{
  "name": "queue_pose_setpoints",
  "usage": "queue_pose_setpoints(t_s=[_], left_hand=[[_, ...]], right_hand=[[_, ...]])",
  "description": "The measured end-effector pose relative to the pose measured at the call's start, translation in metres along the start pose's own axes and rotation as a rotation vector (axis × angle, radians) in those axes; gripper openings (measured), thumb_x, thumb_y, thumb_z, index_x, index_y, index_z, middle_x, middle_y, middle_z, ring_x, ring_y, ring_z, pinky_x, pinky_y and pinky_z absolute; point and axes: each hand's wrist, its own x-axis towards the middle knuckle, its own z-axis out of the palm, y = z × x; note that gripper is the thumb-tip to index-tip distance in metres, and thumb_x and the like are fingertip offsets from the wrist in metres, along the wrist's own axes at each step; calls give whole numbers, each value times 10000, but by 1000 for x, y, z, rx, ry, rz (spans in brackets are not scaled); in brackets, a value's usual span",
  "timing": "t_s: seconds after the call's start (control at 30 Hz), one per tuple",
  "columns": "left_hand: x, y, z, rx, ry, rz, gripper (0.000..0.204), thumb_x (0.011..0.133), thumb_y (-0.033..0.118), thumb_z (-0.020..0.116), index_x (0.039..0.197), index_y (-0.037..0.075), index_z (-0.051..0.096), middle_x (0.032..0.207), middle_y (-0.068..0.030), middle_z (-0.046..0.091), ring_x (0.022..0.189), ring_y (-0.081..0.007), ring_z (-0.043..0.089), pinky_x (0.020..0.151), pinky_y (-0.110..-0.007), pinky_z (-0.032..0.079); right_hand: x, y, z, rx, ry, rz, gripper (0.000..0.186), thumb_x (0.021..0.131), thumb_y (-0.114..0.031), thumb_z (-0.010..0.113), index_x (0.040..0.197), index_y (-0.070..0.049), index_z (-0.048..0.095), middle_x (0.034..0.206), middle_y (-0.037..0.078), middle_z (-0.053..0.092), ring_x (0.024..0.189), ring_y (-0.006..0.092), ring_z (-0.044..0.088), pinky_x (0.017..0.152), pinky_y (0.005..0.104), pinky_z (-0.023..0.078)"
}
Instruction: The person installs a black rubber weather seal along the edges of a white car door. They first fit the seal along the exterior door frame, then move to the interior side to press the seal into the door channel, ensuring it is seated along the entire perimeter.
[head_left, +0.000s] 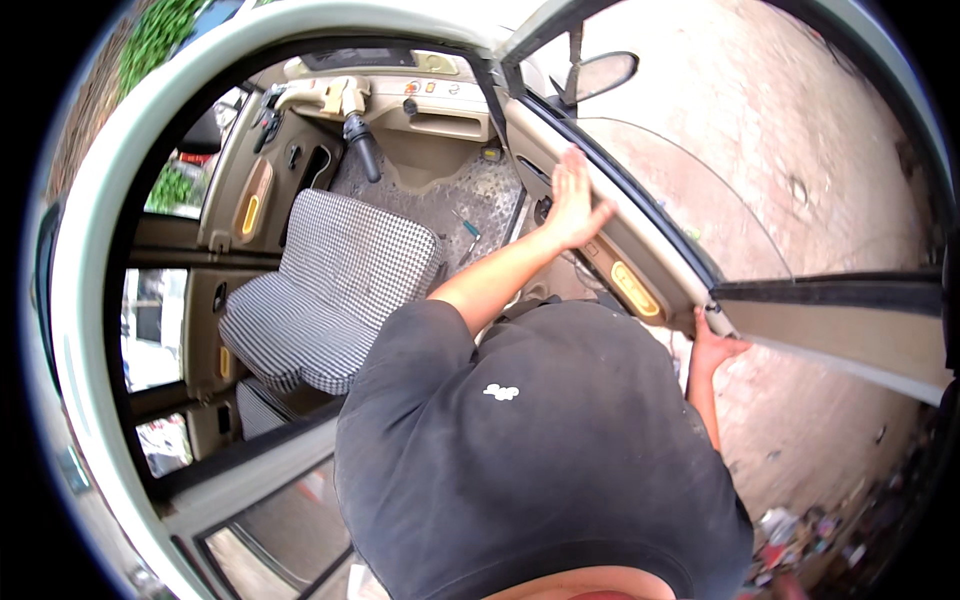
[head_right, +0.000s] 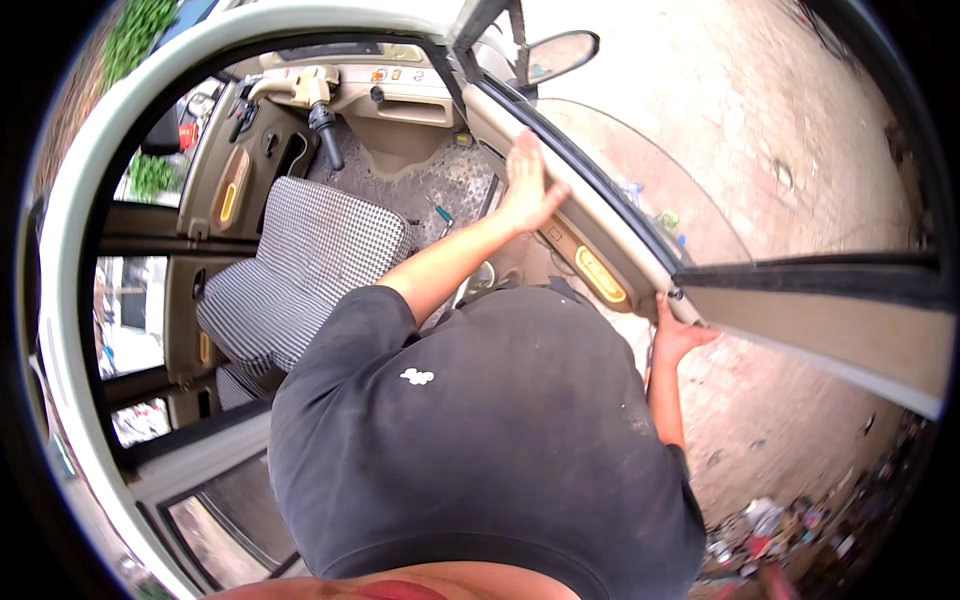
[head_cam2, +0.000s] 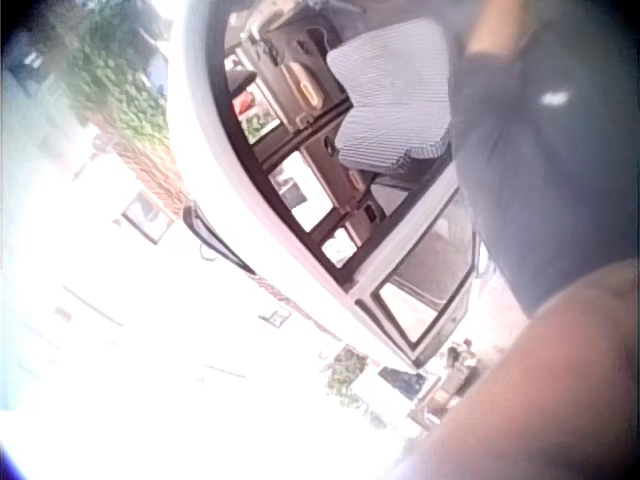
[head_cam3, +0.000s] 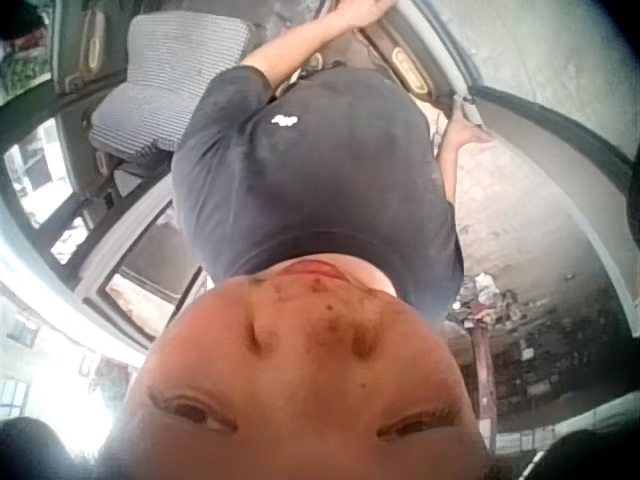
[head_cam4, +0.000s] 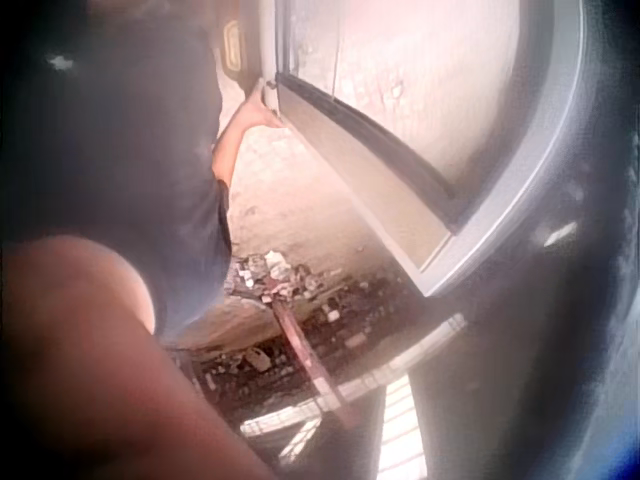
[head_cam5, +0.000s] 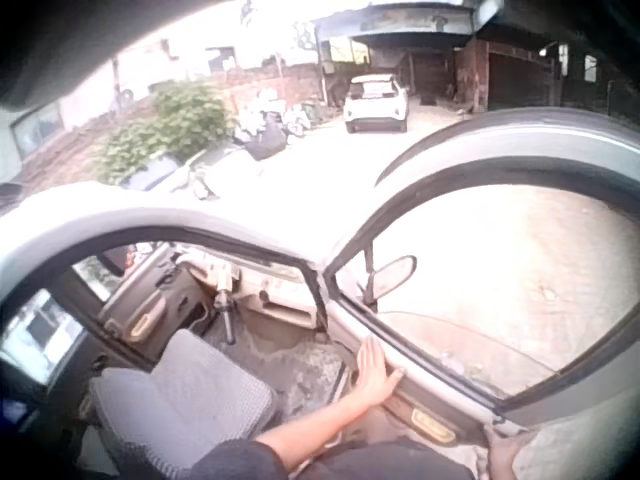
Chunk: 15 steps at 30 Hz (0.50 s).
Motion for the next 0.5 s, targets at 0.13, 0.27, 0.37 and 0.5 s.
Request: queue_pose_setpoints(t_s=[0.13, 0.27, 0.37, 0.5], left_hand=[[70, -54, -12, -263, 458, -623, 883, 999, 461, 430, 1539, -67, -27, 1627, -263, -64, 1521, -372, -63, 1220, -485, 11], [91, -89, -13, -340, 582, -563, 780, 1005, 355, 446, 1560, -13, 39, 1634, -241, 13, 1522, -366, 32, 1216, -484, 63], [92, -83, -3, -346, 657, -607, 767, 992, 317, 476, 1569, 21, 67, 1638, -221, 55, 1519, -363, 70, 1211, -488, 88], [90, -88, 4, -313, 674, -585, 772, 975, 307, 509, 1570, 38, 97, 1636, -207, 99, 1513, -362, 103, 1202, -497, 109]], right_hand=[[-5, 25, -8, 27, -80, 161, 1134, 670, -239, 937, 1371, 148, 135, 1395, 292, 375, 1270, 336, 429, 1126, 450, 317], [-6, 16, -23, 155, -160, 220, 866, 743, -151, 875, 1358, 111, 325, 1397, 249, 418, 1261, 309, 438, 1125, 440, 316], [-10, 28, -25, 215, -173, 207, 856, 773, -128, 846, 1394, 87, 296, 1427, 240, 398, 1274, 302, 434, 1135, 441, 297], [-13, 23, -25, 205, -187, 291, 894, 783, -118, 835, 1421, 62, 234, 1431, 229, 391, 1272, 295, 437, 1133, 440, 304]])
